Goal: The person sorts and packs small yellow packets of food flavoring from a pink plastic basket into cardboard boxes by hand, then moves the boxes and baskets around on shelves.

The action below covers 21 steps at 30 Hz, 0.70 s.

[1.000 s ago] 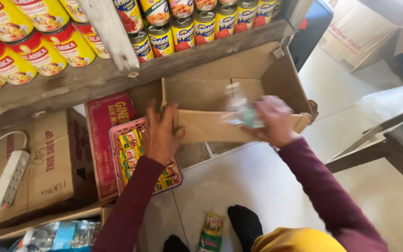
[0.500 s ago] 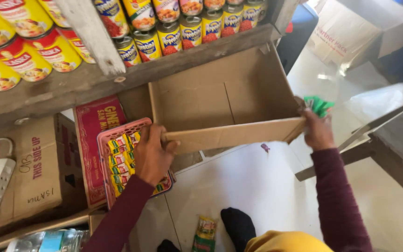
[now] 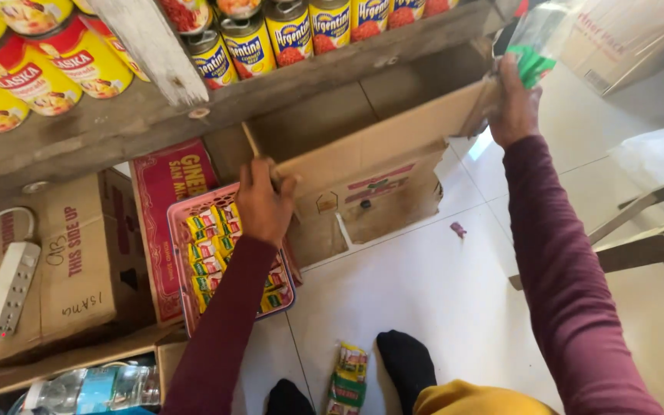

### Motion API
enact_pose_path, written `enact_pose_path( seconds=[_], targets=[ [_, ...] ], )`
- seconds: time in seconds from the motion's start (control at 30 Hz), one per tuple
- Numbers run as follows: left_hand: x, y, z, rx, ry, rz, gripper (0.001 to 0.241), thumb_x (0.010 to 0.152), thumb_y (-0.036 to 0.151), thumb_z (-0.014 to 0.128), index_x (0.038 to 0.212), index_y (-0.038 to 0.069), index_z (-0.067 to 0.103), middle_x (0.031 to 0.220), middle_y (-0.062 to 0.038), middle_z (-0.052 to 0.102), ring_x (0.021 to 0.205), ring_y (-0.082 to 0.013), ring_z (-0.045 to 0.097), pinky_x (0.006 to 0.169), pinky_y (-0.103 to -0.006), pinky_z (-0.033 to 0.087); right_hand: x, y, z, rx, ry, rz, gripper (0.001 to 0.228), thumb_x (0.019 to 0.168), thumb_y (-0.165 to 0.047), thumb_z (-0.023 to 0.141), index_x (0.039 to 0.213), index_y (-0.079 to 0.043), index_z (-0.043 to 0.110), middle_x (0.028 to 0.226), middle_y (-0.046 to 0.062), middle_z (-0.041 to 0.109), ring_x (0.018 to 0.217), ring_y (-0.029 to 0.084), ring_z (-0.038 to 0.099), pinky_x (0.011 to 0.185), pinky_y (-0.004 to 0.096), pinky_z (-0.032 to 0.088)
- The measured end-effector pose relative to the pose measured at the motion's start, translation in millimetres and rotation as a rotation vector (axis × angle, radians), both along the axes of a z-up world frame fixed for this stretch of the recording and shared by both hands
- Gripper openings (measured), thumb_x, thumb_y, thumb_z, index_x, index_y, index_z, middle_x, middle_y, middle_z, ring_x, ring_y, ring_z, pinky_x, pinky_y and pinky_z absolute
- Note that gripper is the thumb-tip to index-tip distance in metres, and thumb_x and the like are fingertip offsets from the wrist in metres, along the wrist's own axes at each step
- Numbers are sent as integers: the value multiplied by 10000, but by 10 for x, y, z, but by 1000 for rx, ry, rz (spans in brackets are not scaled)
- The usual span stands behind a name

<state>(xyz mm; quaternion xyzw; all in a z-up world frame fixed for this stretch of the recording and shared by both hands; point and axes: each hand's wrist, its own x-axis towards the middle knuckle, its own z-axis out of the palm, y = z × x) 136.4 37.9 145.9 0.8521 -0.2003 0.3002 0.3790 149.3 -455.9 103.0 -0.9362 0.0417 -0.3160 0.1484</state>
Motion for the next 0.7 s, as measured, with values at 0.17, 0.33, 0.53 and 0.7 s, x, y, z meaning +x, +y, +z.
enact_pose_path(
  seconds=[0.17, 0.33, 0.53, 0.7],
  targets=[
    [350, -59, -183, 38, -10, 69, 477, 815, 212, 893, 1125, 70, 560, 1012, -228, 590, 833, -477, 631, 656, -547, 522, 101, 287, -98, 475, -203, -17, 345, 1115, -209, 521, 1451, -131, 544, 1305, 137, 512, 1146, 294, 500, 1092, 409, 365],
    [306, 9, -212, 94, 33, 10, 467, 788, 196, 891, 1102, 101, 558, 1075, -225, 572, 829, -454, 646, 642, -534, 538, -165, 640, -242, 1055, -347, 189, 532, 973, -369, 851, 1277, -6, 608, 1204, 82, 631, 1072, 199, 630, 930, 288, 574],
    [320, -17, -70, 211, 133, 62, 482, 791, 211, 898, 1124, 102, 567, 1105, -240, 557, 823, -462, 641, 636, -543, 532, -41, 882, -16, 689, -233, 130, 672, 857, -258, 1002, 1247, 0, 519, 1189, 98, 637, 1097, 234, 631, 947, 340, 569],
    [73, 167, 209, 199, 217, -108, 746, 774, 163, 862, 1425, 137, 498, 1209, -230, 549, 934, -449, 651, 750, -523, 554, -387, 866, -759, 972, -207, 3, 361, 971, -239, 868, 1075, -48, 581, 1079, 100, 609, 981, 215, 630, 882, 361, 602]
  ],
)
